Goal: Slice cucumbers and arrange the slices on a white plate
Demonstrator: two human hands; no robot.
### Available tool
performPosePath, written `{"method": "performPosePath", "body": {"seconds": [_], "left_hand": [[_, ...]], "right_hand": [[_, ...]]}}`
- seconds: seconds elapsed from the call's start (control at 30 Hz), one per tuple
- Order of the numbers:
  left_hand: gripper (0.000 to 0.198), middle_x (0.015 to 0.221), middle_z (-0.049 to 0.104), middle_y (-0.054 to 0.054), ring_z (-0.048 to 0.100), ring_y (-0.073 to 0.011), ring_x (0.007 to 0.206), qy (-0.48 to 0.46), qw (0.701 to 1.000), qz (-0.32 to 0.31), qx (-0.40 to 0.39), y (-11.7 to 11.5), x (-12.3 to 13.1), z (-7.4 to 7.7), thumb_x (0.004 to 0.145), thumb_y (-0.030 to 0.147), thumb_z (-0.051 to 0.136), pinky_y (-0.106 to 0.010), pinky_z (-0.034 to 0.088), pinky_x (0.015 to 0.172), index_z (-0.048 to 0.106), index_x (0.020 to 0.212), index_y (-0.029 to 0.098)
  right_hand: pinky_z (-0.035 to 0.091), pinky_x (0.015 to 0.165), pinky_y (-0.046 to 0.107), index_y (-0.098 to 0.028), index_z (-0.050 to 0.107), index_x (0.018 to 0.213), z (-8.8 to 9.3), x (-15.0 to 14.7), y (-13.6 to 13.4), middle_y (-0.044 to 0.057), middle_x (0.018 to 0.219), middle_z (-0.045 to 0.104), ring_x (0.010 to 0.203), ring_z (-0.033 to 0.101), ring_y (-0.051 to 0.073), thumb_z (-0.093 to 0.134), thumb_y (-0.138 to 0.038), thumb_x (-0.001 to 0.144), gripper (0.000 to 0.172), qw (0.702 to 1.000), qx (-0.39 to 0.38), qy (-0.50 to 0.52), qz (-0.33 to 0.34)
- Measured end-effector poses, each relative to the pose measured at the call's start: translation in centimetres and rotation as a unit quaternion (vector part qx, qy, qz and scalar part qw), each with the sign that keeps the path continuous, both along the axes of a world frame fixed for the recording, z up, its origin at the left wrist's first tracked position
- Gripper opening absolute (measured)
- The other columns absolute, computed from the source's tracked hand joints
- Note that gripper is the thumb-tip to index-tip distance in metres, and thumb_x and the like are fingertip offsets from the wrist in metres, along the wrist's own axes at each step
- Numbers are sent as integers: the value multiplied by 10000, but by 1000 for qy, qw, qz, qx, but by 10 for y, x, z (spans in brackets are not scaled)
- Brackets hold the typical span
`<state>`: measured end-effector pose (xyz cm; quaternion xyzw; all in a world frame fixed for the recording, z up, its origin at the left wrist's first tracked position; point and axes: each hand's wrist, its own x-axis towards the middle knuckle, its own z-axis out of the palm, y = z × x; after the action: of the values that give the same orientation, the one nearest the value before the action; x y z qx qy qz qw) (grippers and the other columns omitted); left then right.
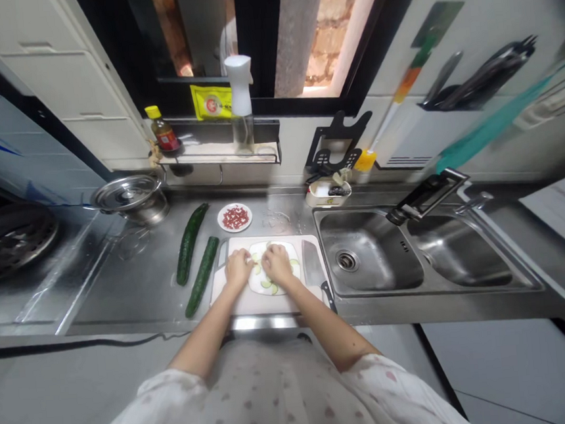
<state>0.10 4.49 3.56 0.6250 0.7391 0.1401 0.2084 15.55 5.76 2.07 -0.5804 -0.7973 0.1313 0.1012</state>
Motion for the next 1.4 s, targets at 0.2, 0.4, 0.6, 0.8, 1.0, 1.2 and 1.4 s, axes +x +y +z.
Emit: {"method": "performPosePath", "body": {"seconds": [0.2,0.4,0.6,0.8,1.0,1.2,1.4], "left_hand": [[191,965,596,-61,549,-207,945,4,1000,-16,3,-1,2,-1,806,342,600,-287,401,809,594,943,209],[175,961,596,-57,554,-202,940,16,1000,-19,-1,0,3,-2,815,324,590,-278,401,805,595,950,212],[183,955,595,-60,557,-205,933,22,1000,-20,-4,1,3,-5,810,327,593,-279,403,795,598,953,214],[171,975,602,-61,555,-207,961,12,1000,-16,-1,1,3,-6,805,292,590,-286,407,819,597,958,213],[177,994,616,-47,570,-197,926,-13,1000,23,4,-3,-3,-1,798,272,574,-277,422,780,600,966,223],[175,963,641,-36,587,-186,888,-37,998,41,8,-15,-17,-3,790,289,579,-257,409,729,611,950,227],[190,877,648,-15,588,-167,826,-51,997,51,-3,-30,-27,-11,779,311,590,-238,387,672,615,946,224]], "right_hand": [[301,874,368,-185,664,971,0,-7,0,117,1149,494,1035,350,254,502,-302,878,220,1000,-8,-9,-3],[299,870,375,-182,663,977,-1,-11,3,128,1163,491,1045,349,264,520,-289,866,211,1000,-15,-18,-2],[293,875,375,-181,664,974,-2,-12,3,127,1160,494,1038,354,260,515,-296,870,215,1000,-19,-23,-6],[294,876,379,-181,661,979,-2,-12,3,129,1154,492,1031,354,262,506,-288,871,217,1000,-21,-23,-4],[284,902,375,-189,654,983,3,2,-3,111,1122,499,1038,346,256,513,-265,863,200,1000,9,5,-18],[284,914,363,-188,649,944,9,37,-21,89,1116,506,1035,358,242,498,-264,865,186,994,38,55,-83],[307,920,352,-188,650,852,13,69,-45,80,1002,531,1030,393,242,475,-278,872,198,983,68,91,-143]]}}
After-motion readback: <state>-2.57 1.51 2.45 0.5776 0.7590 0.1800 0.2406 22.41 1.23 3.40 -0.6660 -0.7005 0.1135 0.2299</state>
